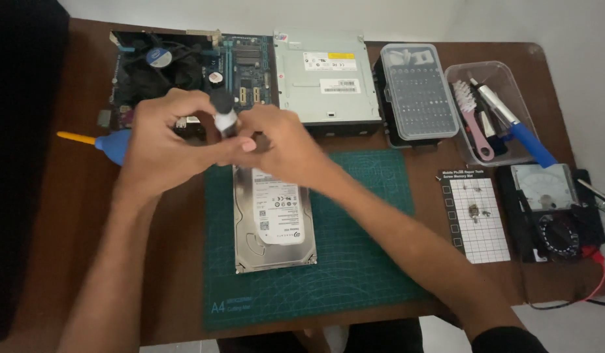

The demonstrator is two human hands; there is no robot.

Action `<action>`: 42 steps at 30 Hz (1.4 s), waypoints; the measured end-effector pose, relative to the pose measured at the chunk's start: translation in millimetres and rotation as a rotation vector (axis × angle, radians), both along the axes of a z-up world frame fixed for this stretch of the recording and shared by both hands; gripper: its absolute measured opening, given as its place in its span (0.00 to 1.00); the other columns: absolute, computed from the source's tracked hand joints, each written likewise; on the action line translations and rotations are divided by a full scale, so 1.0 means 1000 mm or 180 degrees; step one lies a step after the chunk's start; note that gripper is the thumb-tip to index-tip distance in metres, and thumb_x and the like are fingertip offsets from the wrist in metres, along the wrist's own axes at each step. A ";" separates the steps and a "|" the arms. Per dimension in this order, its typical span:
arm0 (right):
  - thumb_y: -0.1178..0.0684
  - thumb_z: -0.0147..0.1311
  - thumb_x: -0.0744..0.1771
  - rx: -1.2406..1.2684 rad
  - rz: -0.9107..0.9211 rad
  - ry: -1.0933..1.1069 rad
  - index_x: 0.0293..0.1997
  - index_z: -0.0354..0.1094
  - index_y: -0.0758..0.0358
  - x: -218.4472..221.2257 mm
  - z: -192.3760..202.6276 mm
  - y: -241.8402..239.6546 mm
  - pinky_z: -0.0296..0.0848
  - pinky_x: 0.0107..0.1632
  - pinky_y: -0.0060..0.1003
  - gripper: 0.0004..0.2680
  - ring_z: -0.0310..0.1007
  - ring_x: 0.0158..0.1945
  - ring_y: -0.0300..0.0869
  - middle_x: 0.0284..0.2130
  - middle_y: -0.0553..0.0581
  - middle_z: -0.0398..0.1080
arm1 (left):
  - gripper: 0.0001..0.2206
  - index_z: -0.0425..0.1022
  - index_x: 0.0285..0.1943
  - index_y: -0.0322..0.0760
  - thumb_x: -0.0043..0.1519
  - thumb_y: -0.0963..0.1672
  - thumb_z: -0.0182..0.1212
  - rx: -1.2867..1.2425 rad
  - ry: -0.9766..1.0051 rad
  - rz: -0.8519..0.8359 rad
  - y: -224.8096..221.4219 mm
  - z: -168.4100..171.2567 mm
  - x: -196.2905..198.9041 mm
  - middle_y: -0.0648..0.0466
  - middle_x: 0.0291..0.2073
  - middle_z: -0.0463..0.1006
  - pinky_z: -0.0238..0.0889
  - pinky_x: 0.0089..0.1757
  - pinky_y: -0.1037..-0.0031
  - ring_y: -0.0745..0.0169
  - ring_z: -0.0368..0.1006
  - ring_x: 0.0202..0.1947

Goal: Using a precision screwdriver to manipulate screws on a hard drive casing on a repair bench.

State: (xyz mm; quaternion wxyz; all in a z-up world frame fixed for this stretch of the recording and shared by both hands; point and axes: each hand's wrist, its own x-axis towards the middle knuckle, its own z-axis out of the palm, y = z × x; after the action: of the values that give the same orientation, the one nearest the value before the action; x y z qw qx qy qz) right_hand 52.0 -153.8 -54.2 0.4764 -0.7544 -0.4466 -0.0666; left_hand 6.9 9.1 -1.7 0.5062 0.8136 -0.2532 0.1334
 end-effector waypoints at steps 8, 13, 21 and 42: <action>0.54 0.60 0.59 0.0153 -0.0347 -0.0067 0.26 0.55 0.59 -0.011 -0.002 0.007 0.57 0.30 0.31 0.11 0.57 0.25 0.37 0.21 0.51 0.61 | 0.07 0.73 0.35 0.28 0.51 0.37 0.66 -0.0287 0.0335 -0.0238 0.006 -0.005 0.002 0.52 0.26 0.70 0.54 0.28 0.83 0.71 0.61 0.26; 0.51 0.61 0.58 0.0273 -0.0423 -0.0129 0.28 0.58 0.58 -0.013 -0.004 0.006 0.58 0.31 0.30 0.11 0.60 0.28 0.39 0.23 0.50 0.61 | 0.05 0.74 0.38 0.25 0.56 0.37 0.61 -0.0479 0.0445 0.0086 0.004 -0.006 -0.001 0.47 0.33 0.76 0.68 0.36 0.82 0.64 0.72 0.34; 0.53 0.55 0.62 0.0323 -0.0070 -0.0577 0.32 0.68 0.57 -0.011 0.014 -0.003 0.66 0.38 0.30 0.03 0.70 0.27 0.35 0.24 0.50 0.72 | 0.14 0.71 0.38 0.34 0.58 0.50 0.59 -0.1934 0.0381 0.0629 0.019 -0.037 0.015 0.50 0.33 0.74 0.46 0.19 0.87 0.75 0.59 0.18; 0.53 0.51 0.62 -0.3766 -0.2398 0.1528 0.40 0.74 0.56 -0.041 0.041 -0.249 0.71 0.40 0.40 0.07 0.74 0.36 0.45 0.35 0.53 0.75 | 0.16 0.70 0.43 0.30 0.61 0.50 0.53 -0.1441 0.0462 0.0200 0.003 -0.035 0.012 0.52 0.32 0.75 0.47 0.17 0.90 0.78 0.57 0.14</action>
State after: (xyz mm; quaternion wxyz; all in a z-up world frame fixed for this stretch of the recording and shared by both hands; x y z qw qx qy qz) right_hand 11.0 -402.8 -13.0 0.0197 -0.9810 -0.0022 0.1930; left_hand 18.8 12.1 -36.5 0.6881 0.6943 -0.1543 0.1437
